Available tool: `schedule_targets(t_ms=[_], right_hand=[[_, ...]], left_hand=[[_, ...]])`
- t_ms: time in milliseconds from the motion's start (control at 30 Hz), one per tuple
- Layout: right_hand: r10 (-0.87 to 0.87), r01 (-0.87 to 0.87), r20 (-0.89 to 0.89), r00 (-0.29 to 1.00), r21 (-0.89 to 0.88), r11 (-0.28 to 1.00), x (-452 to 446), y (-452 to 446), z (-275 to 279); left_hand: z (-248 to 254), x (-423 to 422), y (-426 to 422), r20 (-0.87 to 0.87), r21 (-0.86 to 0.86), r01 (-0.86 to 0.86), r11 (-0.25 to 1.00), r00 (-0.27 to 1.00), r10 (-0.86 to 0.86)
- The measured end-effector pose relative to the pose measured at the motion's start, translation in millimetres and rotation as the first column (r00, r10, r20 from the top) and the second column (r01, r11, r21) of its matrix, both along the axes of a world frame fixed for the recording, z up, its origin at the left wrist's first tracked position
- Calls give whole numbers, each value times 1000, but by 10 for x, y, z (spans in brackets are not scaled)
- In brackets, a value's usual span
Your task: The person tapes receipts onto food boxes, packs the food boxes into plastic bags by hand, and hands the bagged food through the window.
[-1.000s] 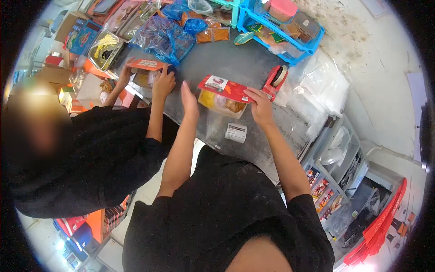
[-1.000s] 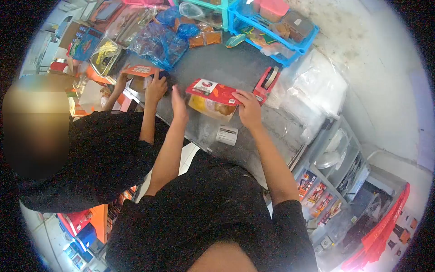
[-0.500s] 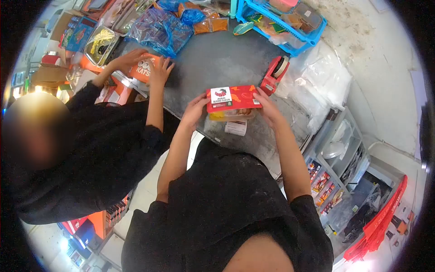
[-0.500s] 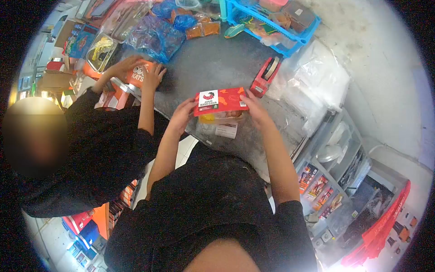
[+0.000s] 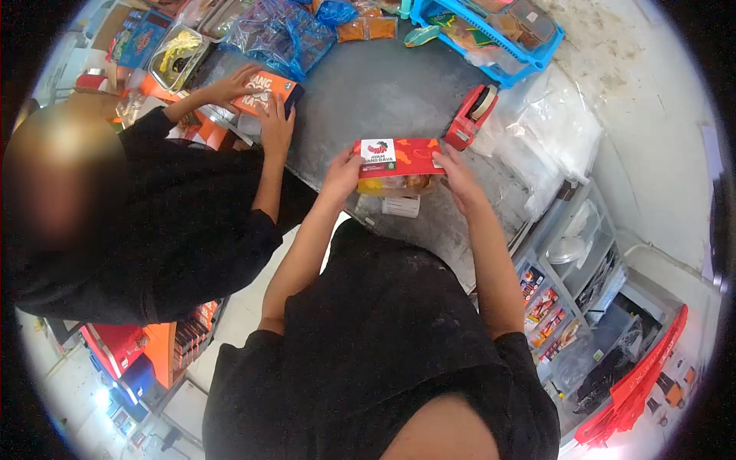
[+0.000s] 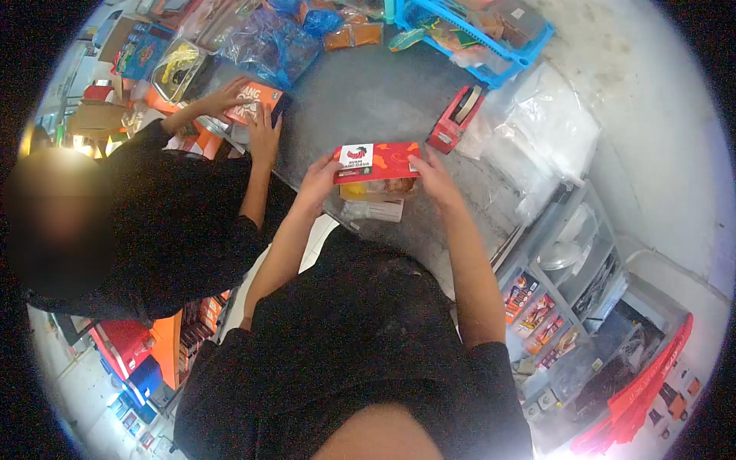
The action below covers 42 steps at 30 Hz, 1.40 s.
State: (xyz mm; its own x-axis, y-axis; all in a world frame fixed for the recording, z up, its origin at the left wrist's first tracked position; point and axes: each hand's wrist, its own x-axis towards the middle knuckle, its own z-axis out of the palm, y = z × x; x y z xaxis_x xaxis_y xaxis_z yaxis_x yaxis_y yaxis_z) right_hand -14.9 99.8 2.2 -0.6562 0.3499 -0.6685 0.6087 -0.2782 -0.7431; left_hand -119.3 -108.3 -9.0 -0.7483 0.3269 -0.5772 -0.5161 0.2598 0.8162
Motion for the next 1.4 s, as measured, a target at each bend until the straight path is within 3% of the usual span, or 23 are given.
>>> schedule_targets(t_ms=[100,267,333,467,533,567,600,667,700,733,800,833,900,933,1000,1033,1100,1200,1333,1400], right_hand=[[75,-75,8,997,-11,997,57,157,-492],[32,-31,5,999,-86,996,127,82,-606],[25,-25,-2,1000,-60,998,145,27,-446],[58,-54,67,996,-56,997,108,21,72],[144,-142,70,987,-31,989,112,20,60],[168,-169,42,985,6,986,126,46,-290],[188,-187,-13,982,56,981,162,88,-767],[69,-59,-98,993,105,993,248,56,-1193],[-85,96,-123,989,85,992,220,0,-1052],[-83,94,-126,989,87,992,200,-1,-887],[-84,89,-82,993,57,994,142,10,-514],[-84,89,-82,993,57,994,119,-11,-318],[-65,83,-131,989,138,987,82,-36,-35],[-65,84,-134,989,140,987,73,-18,-64],[131,-124,-70,989,95,988,40,49,-255],[131,-124,-74,989,95,988,44,110,-441],[225,-225,16,974,-40,974,0,204,-628],[92,-93,-21,996,-41,995,12,105,-381],[20,-21,-23,1000,-44,999,-31,116,-203],[98,-92,-29,995,157,983,11,128,-466]], left_hand=[[-170,-43,-59,56,-23,14,1000,998,-13],[-225,-3,-104,91,-6,20,1000,996,-19],[-402,28,-173,128,28,53,998,990,-56],[-851,72,-344,46,44,-118,992,992,116],[-918,79,-389,-87,-84,-16,996,996,8],[-912,104,-295,64,-249,-84,965,993,103],[-737,144,-185,63,-245,-81,966,993,99],[-383,205,-37,-147,-558,215,802,925,-350],[-893,249,-160,-338,-269,123,955,917,-213],[-801,243,-127,-341,-266,120,956,916,-210],[-496,234,-46,85,123,-138,983,988,128],[-738,196,-107,31,111,-139,984,990,136],[-438,170,-92,8,60,-78,995,997,78],[-322,154,-74,-15,8,-17,1000,1000,17],[-430,163,-60,-50,-9,-20,1000,999,20],[-486,172,-61,-80,-29,-25,999,997,23],[-475,177,-54,-129,-64,-17,998,992,9],[-439,213,-39,-175,-56,-49,997,984,38],[-410,171,-72,-26,25,-80,996,996,81],[-366,164,-57,6,57,-57,997,998,57]])
